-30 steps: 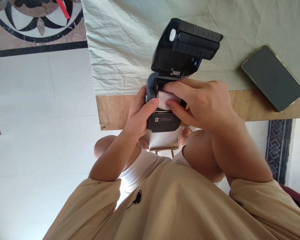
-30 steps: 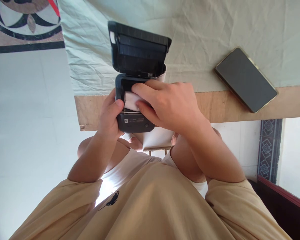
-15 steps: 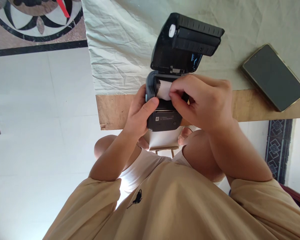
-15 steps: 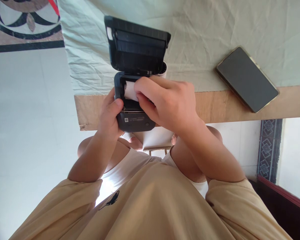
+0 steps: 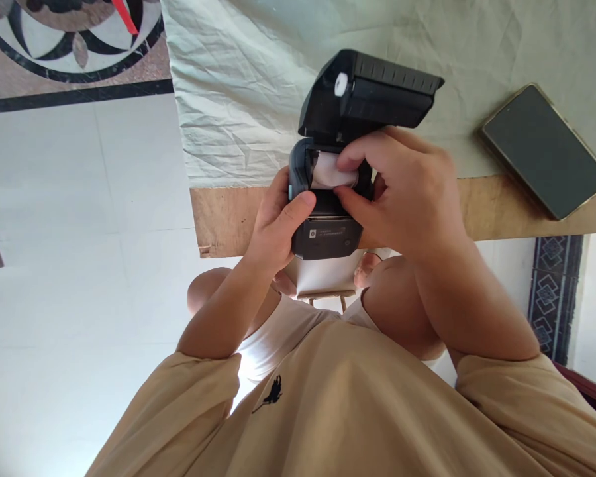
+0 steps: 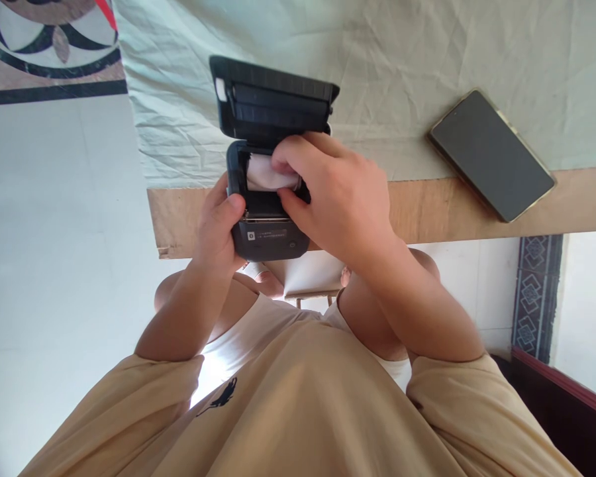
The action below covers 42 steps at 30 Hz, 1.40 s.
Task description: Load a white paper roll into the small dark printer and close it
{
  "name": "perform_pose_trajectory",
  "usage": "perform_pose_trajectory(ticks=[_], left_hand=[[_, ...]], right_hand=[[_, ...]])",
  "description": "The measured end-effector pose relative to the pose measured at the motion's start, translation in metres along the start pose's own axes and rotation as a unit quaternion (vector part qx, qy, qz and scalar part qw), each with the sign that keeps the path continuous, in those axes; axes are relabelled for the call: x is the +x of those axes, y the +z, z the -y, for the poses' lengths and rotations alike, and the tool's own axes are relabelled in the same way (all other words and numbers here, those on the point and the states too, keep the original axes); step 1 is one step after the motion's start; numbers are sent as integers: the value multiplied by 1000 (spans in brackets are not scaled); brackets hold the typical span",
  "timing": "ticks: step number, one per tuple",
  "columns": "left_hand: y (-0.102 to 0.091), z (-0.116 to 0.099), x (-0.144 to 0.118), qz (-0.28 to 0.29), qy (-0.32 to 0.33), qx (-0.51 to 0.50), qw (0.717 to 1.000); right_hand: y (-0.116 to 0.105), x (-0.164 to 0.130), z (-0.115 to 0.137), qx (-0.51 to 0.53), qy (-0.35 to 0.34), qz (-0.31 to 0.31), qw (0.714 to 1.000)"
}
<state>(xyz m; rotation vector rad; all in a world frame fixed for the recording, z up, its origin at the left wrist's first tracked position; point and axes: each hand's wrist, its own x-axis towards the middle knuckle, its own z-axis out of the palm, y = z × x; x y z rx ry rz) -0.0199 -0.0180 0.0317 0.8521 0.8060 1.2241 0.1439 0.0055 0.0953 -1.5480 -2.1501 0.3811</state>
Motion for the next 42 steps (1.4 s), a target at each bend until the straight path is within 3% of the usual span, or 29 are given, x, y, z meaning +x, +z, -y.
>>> perform_pose_trajectory(ticks=[3,6,10,14,17,20,23,26,28,33,39,42], left_hand=[[0,0,0,-2,3,0,1000],[-1,1,1,-6,11,2,1000],[-3,7,4,-22,50,-7,998],[-8,9,6,-2,45,2,999],[-12,9,7,53,65,42,996],[-14,10,7,58,77,55,994],[-14,11,7,55,69,43,995],[-15,14,9,59,77,44,994],[-17,16,10,68,90,52,992],[-20,20,13,73,107,62,990],[-16,18,10,52,105,59,991],[-16,17,10,46,107,68,991]], right_hand=[[1,-2,-2,-6,-34,-48,998],[1,-5,-5,47,-127,-96,986],[0,-10,-8,120,-237,-73,961],[2,-15,-12,109,-277,-45,953],[2,-18,-14,84,-268,-5,960],[3,-17,-16,105,-267,9,958],[5,-12,-18,135,-226,-105,959],[6,-10,-21,139,-105,-228,958],[6,-10,-22,154,-61,-222,961],[8,-9,-18,239,-52,-176,953],[11,-5,-13,338,-18,-255,906],[12,-5,-14,343,4,-236,909]])
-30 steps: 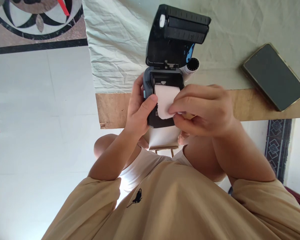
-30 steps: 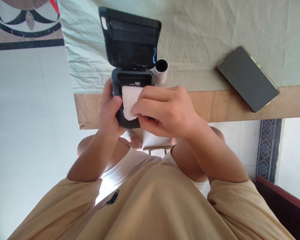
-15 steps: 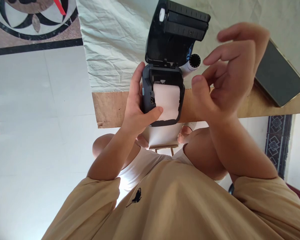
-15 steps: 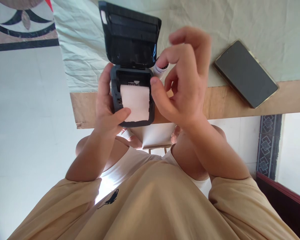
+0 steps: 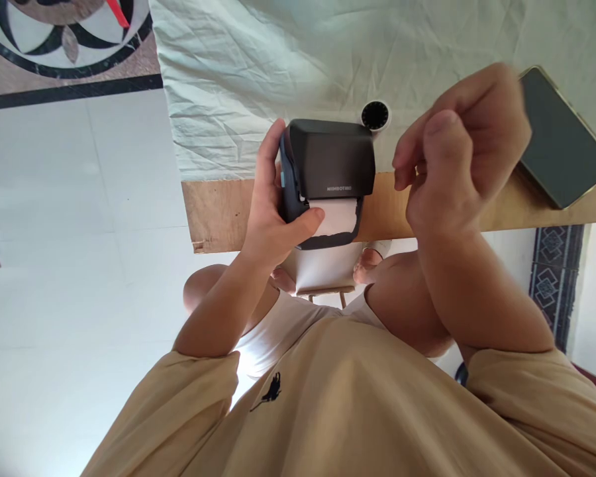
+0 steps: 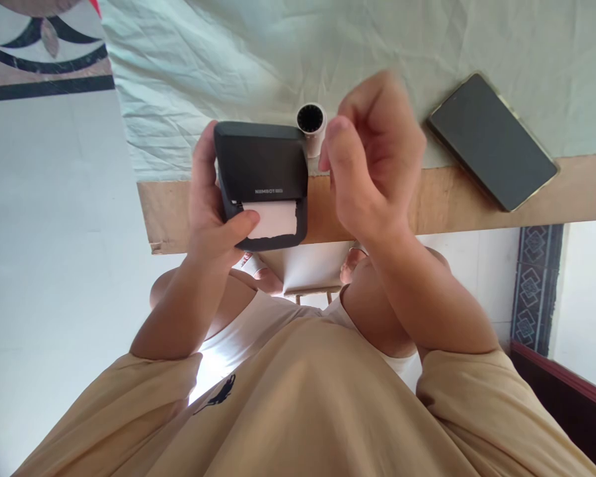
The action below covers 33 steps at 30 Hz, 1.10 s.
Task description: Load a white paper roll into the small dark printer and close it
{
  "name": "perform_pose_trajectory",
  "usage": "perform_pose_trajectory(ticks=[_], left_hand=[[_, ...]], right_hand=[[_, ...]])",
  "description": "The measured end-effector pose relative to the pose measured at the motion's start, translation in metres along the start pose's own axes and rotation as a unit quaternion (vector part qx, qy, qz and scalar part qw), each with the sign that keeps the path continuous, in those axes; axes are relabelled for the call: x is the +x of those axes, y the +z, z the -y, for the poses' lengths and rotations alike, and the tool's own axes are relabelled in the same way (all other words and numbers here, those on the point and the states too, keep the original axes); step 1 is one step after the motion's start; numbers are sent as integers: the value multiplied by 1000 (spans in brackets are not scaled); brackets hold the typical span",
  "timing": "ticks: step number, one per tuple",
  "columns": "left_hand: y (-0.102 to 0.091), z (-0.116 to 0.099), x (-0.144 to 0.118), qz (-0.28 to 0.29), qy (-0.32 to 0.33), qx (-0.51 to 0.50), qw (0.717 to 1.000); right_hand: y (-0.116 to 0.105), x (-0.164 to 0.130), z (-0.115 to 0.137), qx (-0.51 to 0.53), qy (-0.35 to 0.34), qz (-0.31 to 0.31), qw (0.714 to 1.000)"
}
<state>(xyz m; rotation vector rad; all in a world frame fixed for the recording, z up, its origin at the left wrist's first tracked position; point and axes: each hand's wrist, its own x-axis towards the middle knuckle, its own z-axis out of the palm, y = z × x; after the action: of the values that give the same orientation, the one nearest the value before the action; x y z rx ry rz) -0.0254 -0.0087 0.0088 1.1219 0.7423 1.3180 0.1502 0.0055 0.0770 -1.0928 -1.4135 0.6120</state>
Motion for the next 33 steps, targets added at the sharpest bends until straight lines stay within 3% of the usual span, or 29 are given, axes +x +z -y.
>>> perform_pose_trajectory(ticks=[6,12,19,27,33], left_hand=[[0,-1,2,31,22,-34,999],[10,-12,-3,-6,13,-32,999],[19,-21,-6,-24,-15,-29,999],[22,-26,-3,-63,-60,-8,996],[29,-35,1,-90,-143,-48,984]], right_hand=[[-2,-4,-5,-73,45,108,990],[-1,-6,-11,-107,101,198,969],[-4,-10,-13,-76,53,218,972],[-5,-7,-15,-125,89,224,962],[-5,-5,-20,-43,97,225,969]])
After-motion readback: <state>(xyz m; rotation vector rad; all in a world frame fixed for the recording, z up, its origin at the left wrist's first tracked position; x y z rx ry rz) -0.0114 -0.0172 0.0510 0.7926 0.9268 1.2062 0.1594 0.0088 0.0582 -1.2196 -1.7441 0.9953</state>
